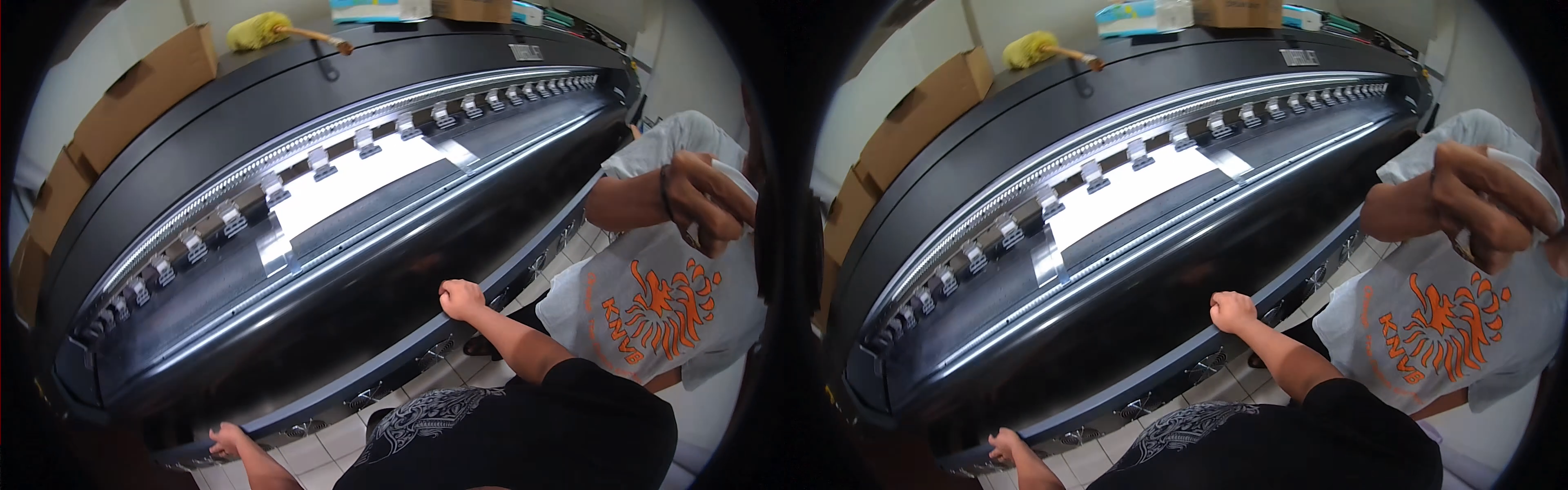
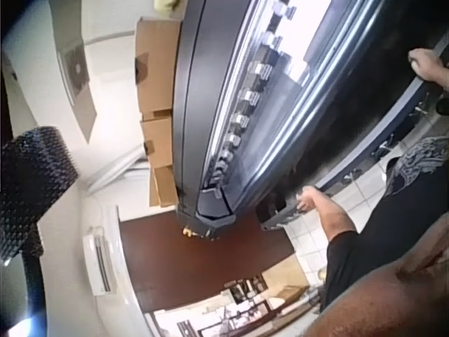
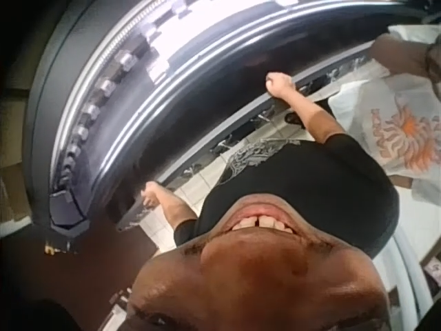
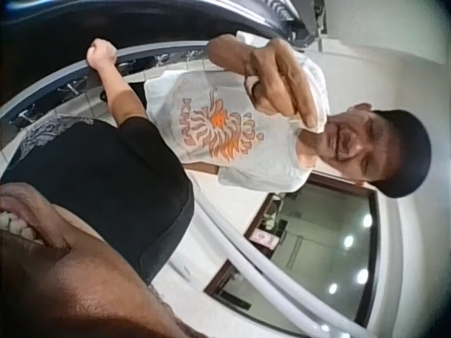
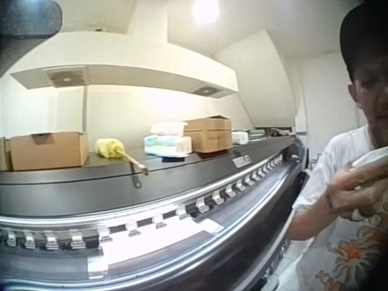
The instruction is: Operating and monitoring a large format printer as it processes a print job.
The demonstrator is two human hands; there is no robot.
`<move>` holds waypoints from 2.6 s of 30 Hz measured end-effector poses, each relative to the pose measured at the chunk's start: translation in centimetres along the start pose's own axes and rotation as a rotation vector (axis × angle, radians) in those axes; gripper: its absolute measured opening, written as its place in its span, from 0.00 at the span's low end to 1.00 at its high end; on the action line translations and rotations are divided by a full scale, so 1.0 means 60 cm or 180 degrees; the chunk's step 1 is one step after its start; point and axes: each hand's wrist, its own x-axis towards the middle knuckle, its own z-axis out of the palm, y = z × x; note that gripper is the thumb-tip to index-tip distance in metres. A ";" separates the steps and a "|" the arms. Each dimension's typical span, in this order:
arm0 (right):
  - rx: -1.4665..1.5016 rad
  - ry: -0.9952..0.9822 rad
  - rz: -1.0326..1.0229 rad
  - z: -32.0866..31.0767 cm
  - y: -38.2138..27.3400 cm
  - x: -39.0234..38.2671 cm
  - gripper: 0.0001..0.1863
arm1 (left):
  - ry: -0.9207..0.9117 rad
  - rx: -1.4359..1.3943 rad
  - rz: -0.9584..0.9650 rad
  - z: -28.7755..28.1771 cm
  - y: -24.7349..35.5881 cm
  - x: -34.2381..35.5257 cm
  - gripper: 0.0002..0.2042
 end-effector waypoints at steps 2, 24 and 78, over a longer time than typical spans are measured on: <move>-0.0046 0.0072 -0.0018 0.004 0.007 0.001 0.12 | -0.0024 0.0088 0.0012 0.008 0.023 -0.014 0.25; -0.0108 0.0352 -0.0320 0.016 0.014 -0.001 0.08 | -0.0413 -0.0431 -0.0088 -0.077 0.058 -0.077 0.25; -0.0113 0.0368 -0.0271 0.008 0.022 0.003 0.08 | -0.0564 -0.0227 -0.0143 -0.085 0.074 -0.086 0.26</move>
